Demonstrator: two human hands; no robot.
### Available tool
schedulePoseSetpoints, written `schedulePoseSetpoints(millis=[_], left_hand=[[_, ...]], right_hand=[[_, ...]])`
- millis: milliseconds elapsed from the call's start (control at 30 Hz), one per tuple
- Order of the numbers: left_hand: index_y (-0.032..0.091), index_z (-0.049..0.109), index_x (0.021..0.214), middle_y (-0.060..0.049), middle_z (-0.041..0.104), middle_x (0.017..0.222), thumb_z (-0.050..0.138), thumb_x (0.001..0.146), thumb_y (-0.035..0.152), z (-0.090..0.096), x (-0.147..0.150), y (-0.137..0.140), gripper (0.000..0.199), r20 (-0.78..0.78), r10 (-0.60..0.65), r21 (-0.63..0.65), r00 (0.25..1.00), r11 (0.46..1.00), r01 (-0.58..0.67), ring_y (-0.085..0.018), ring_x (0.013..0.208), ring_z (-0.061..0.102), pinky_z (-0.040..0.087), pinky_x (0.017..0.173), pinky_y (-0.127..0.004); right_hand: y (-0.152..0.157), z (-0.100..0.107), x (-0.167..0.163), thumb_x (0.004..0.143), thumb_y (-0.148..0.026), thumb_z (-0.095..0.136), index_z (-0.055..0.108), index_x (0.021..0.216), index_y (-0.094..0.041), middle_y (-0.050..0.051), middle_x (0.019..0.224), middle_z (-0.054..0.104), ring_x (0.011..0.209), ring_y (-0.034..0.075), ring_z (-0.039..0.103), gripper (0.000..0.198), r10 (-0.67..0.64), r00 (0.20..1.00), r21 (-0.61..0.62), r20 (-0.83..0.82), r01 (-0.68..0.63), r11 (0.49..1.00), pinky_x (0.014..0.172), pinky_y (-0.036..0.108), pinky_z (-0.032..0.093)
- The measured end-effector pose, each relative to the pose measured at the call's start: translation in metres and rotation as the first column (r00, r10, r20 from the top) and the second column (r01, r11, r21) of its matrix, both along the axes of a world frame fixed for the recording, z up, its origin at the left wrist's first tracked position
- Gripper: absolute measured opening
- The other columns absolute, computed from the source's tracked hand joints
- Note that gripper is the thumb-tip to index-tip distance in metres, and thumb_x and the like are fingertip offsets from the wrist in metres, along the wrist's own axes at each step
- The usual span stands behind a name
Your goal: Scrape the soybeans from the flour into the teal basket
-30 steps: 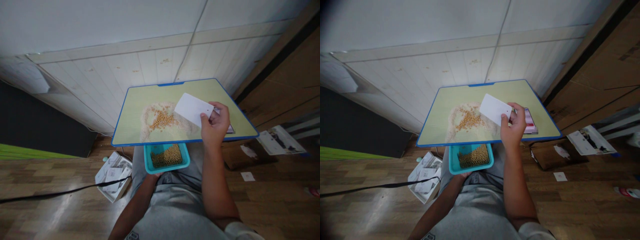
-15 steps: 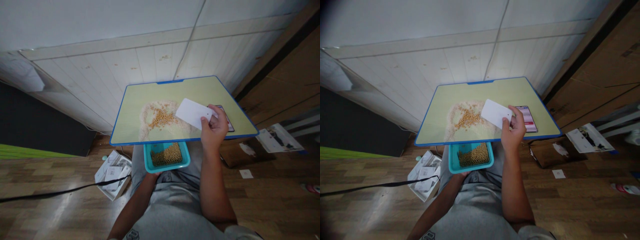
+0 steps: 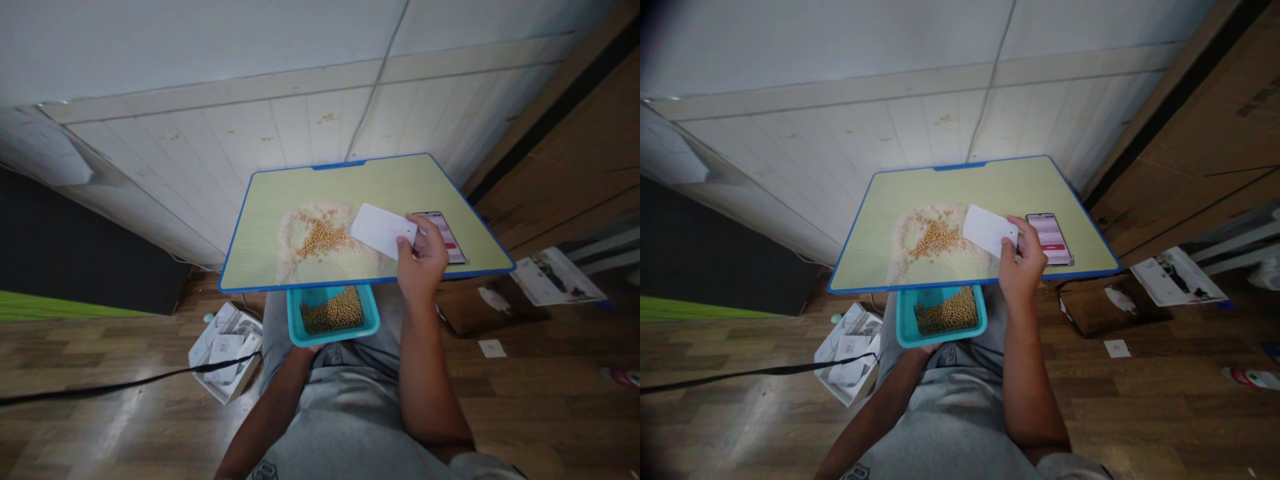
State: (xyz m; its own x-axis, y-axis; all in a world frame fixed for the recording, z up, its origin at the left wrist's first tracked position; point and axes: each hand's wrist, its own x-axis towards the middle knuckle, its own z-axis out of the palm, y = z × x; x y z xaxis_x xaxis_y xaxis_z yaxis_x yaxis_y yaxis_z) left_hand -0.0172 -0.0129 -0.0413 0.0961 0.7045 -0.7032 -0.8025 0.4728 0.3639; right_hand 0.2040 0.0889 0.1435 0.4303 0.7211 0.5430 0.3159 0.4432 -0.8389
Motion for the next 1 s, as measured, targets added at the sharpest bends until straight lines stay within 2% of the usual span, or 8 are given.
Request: schedulePoseSetpoints(millis=[133,367,533,667,767,867,1000], left_hand=[[0.032,0.077,0.108,-0.009,0.087,0.114,0.048,0.093,0.071,-0.004,0.001,0.0,0.05,-0.048,-0.007,0.025,0.999,1.0,0.009,-0.035,0.141,0.072,0.053,0.127,-0.061],[0.031,0.08,0.098,-0.009,0.088,0.104,0.054,0.09,0.07,-0.011,-0.002,-0.001,0.048,-0.034,-0.018,0.047,0.999,0.999,0.02,-0.036,0.132,0.076,0.05,0.129,-0.061],[0.027,0.081,0.107,-0.01,0.088,0.101,0.037,0.102,0.057,0.003,-0.001,-0.001,0.053,0.066,0.048,-0.031,0.997,0.998,-0.046,-0.033,0.138,0.074,0.046,0.134,-0.059],[0.027,0.08,0.105,-0.011,0.087,0.096,0.035,0.104,0.054,0.014,0.0,0.0,0.053,0.061,0.063,-0.068,0.996,0.996,-0.058,-0.033,0.139,0.074,0.047,0.134,-0.06],[0.027,0.079,0.102,-0.011,0.087,0.096,0.033,0.105,0.055,0.018,0.002,0.002,0.054,0.059,0.073,-0.082,0.996,0.994,-0.068,-0.033,0.135,0.076,0.047,0.133,-0.061],[0.026,0.077,0.103,-0.01,0.087,0.095,0.032,0.106,0.055,0.017,0.003,0.003,0.054,0.062,0.076,-0.105,0.995,0.992,-0.069,-0.033,0.133,0.077,0.05,0.132,-0.06],[0.029,0.075,0.107,-0.008,0.086,0.098,0.043,0.099,0.056,0.008,0.0,0.001,0.043,0.031,0.039,-0.058,0.999,0.998,-0.037,-0.034,0.133,0.076,0.055,0.125,-0.062]], right_hand=[[0.0,0.001,-0.002,0.09,-0.024,0.066,0.075,0.126,-0.024,0.006,0.115,0.08,0.091,0.021,0.078,0.037,0.011,1.0,0.008,-0.002,-0.011,1.0,0.079,0.037,0.067],[-0.002,0.006,0.0,0.09,-0.025,0.066,0.076,0.124,-0.022,0.005,0.103,0.077,0.083,0.021,0.073,0.036,0.064,0.998,-0.041,0.011,-0.063,0.997,0.078,0.04,0.067],[-0.003,0.008,0.001,0.089,-0.024,0.067,0.075,0.124,-0.022,0.006,0.105,0.076,0.09,0.023,0.074,0.036,0.058,0.998,-0.028,-0.008,-0.058,0.998,0.081,0.041,0.068],[-0.005,0.006,0.003,0.09,-0.024,0.067,0.076,0.127,-0.023,0.003,0.095,0.073,0.079,0.02,0.07,0.038,0.09,0.996,-0.074,0.026,-0.088,0.993,0.08,0.043,0.067],[-0.006,0.006,0.005,0.089,-0.023,0.068,0.077,0.127,-0.023,0.003,0.096,0.073,0.077,0.02,0.068,0.039,0.095,0.994,-0.066,0.048,-0.091,0.994,0.078,0.043,0.066],[-0.007,0.007,0.005,0.089,-0.022,0.067,0.076,0.127,-0.021,0.004,0.102,0.073,0.082,0.02,0.069,0.039,0.068,0.997,-0.037,0.035,-0.067,0.997,0.081,0.043,0.066],[-0.007,0.006,0.003,0.09,-0.022,0.067,0.076,0.127,-0.022,0.003,0.095,0.073,0.079,0.02,0.069,0.039,0.08,0.996,-0.07,0.045,-0.077,0.995,0.078,0.041,0.065]])
